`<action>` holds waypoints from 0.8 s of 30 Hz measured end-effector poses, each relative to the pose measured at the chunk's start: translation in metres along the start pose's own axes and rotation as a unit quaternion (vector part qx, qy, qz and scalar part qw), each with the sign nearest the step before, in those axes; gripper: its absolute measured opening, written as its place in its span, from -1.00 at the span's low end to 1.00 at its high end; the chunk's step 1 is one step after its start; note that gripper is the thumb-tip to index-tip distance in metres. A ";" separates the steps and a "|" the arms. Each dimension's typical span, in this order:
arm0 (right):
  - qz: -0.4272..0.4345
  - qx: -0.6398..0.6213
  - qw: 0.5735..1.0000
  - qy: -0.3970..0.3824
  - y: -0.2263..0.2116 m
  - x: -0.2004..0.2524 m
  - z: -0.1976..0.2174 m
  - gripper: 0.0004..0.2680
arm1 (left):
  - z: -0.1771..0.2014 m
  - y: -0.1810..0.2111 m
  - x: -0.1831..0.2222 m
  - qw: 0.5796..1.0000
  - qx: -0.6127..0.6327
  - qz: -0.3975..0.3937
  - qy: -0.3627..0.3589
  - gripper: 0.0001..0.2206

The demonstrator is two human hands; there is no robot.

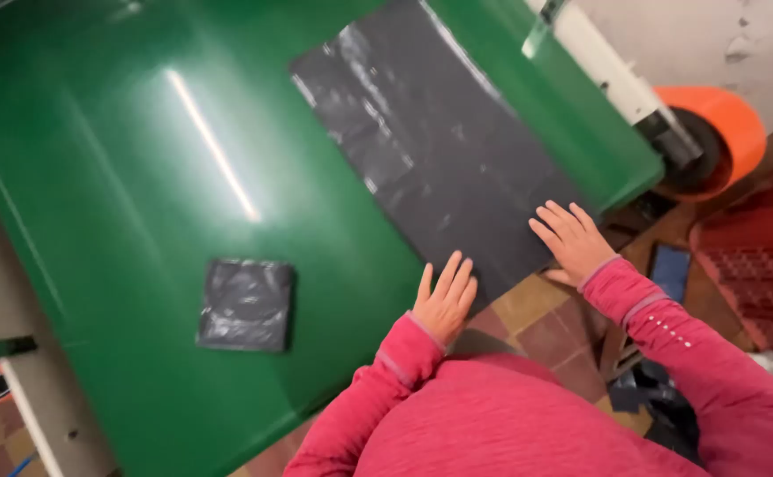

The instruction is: Folding black plastic bags on a conveyor belt and organizing them into a red plastic crate.

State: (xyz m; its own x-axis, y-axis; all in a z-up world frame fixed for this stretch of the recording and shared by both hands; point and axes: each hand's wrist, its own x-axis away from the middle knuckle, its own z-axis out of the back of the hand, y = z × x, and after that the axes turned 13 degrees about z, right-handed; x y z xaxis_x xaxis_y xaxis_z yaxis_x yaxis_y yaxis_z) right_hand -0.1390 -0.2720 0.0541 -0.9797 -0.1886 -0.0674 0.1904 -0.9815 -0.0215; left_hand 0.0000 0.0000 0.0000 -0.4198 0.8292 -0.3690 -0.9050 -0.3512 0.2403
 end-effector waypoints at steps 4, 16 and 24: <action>0.037 0.003 0.999 -0.020 0.076 0.042 -0.030 -0.43 | -0.027 -0.002 -0.007 0.992 0.126 -0.013 -0.028 -0.71; 0.078 -0.255 0.955 0.127 0.194 -0.196 0.047 -0.86 | 0.041 -0.140 -0.142 0.853 0.331 0.391 0.103 -0.79; 0.088 -0.150 0.977 0.125 0.262 -0.379 -0.077 -0.87 | -0.053 -0.282 -0.209 0.852 0.078 0.505 0.112 -0.69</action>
State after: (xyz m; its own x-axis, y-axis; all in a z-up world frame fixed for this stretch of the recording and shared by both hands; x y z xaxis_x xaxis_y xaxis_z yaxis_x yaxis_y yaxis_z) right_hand 0.2874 -0.4551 -0.0027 -0.8920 -0.3018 -0.3366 0.4001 -0.8736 -0.2770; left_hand 0.3388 -0.0974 -0.0383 -0.9977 0.0291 -0.0610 -0.0617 -0.7606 0.6463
